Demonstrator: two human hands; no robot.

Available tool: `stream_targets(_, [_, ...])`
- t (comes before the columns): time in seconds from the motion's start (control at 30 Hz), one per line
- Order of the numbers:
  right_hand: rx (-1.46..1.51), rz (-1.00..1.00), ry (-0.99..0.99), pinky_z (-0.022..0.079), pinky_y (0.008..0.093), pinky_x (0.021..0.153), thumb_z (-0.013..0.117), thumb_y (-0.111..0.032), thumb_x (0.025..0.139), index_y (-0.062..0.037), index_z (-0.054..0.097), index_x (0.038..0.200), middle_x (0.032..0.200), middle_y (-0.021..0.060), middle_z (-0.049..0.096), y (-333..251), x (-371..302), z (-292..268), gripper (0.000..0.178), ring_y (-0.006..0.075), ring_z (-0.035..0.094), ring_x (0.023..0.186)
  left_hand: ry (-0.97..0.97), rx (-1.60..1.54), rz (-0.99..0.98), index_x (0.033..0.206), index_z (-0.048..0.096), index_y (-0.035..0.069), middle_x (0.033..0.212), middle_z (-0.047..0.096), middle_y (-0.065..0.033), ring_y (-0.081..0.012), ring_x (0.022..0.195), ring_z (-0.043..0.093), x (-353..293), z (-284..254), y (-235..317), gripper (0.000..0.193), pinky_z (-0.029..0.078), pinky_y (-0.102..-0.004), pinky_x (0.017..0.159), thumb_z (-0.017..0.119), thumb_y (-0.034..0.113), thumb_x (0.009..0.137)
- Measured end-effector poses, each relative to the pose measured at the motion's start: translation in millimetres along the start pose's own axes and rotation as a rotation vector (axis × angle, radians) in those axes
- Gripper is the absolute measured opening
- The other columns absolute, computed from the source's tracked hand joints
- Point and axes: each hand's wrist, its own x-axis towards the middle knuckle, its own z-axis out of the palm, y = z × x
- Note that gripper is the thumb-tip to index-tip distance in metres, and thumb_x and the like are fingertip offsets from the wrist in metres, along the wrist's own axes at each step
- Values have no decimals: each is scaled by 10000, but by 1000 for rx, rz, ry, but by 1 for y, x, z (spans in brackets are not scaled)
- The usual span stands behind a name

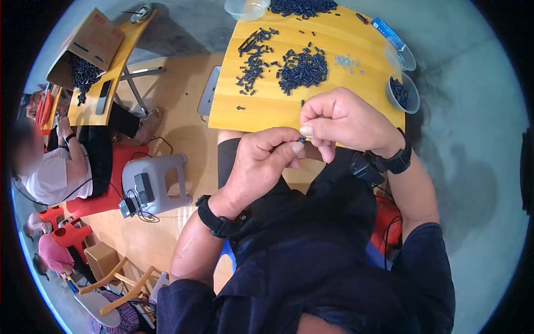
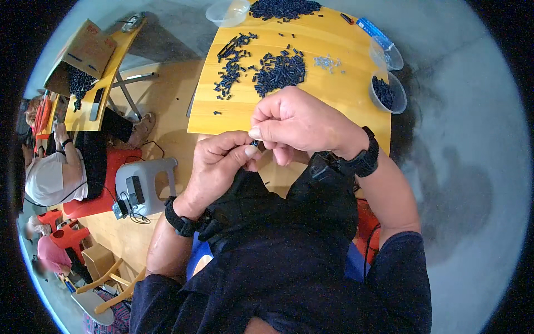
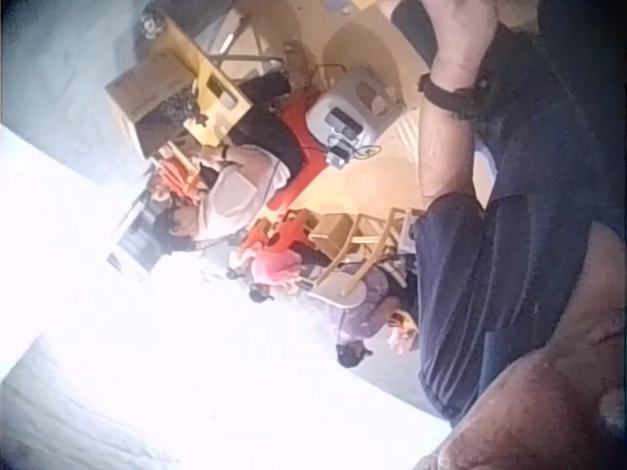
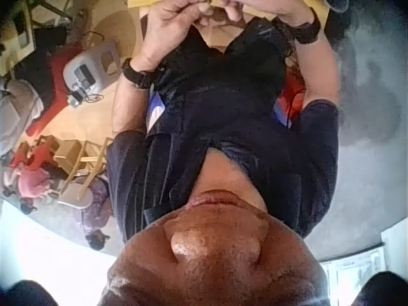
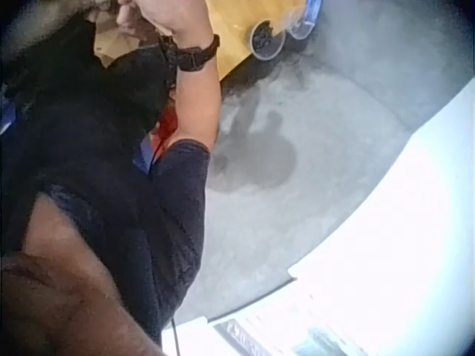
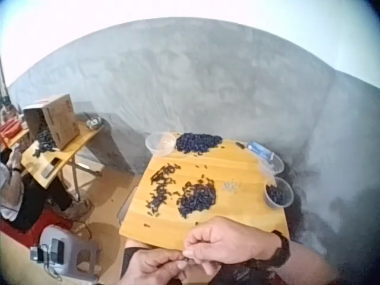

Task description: The person is assembling small plastic components, possibly inserts or connectors, by joining two separate parts together.

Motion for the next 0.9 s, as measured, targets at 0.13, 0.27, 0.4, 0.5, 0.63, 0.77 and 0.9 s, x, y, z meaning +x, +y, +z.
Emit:
stream_targets(0.13, [76,-14,-7,435,192,435,577,-131,902,-2,595,817,667,20,600,4,1,1,156,86,607,507,-4,-146,-52,1000,640,-21,801,642,-25,-71,663,582,0,4,-1,131,486,-209,609,556,40,920])
stream_targets(0.27, [140,-13,31,428,185,432,578,-129,906,-5,593,813,666,17,599,7,0,3,155,81,602,506,26,-240,-104,1000,640,-16,818,648,-27,-71,657,586,-2,6,3,131,486,-208,605,552,42,922])
stream_targets(0.4, [193,-35,-8,481,199,486,550,-153,940,3,570,869,678,28,604,7,0,6,172,81,592,523,55,-264,-117,998,636,-21,825,651,-36,-78,655,592,-5,8,5,131,491,-209,610,552,49,926])
stream_targets(0.5, [343,-54,36,469,196,479,555,-128,931,14,577,867,674,30,598,10,-1,14,157,80,589,520,86,-281,-88,1005,631,-25,827,652,-42,-82,663,594,-7,9,8,131,498,-213,614,544,37,928])
stream_targets(0.63, [514,-122,86,466,196,502,557,-94,920,31,583,871,689,36,599,19,-4,20,136,74,575,519,122,-267,-10,1012,622,-34,824,653,-46,-81,675,595,-8,14,7,128,507,-221,620,537,12,927])
stream_targets(0.77, [425,-86,112,462,196,503,550,-86,920,26,585,867,713,40,604,16,-5,20,130,68,568,528,81,-202,-25,1001,621,-39,813,659,-44,-73,685,598,-7,11,7,120,512,-226,633,538,11,929])
stream_targets(0.9, [406,-134,124,449,191,500,551,-76,916,24,586,862,728,36,607,21,-10,22,119,62,564,549,34,-199,-46,989,622,-40,820,663,-44,-72,708,609,-6,12,13,118,515,-222,648,529,7,932])
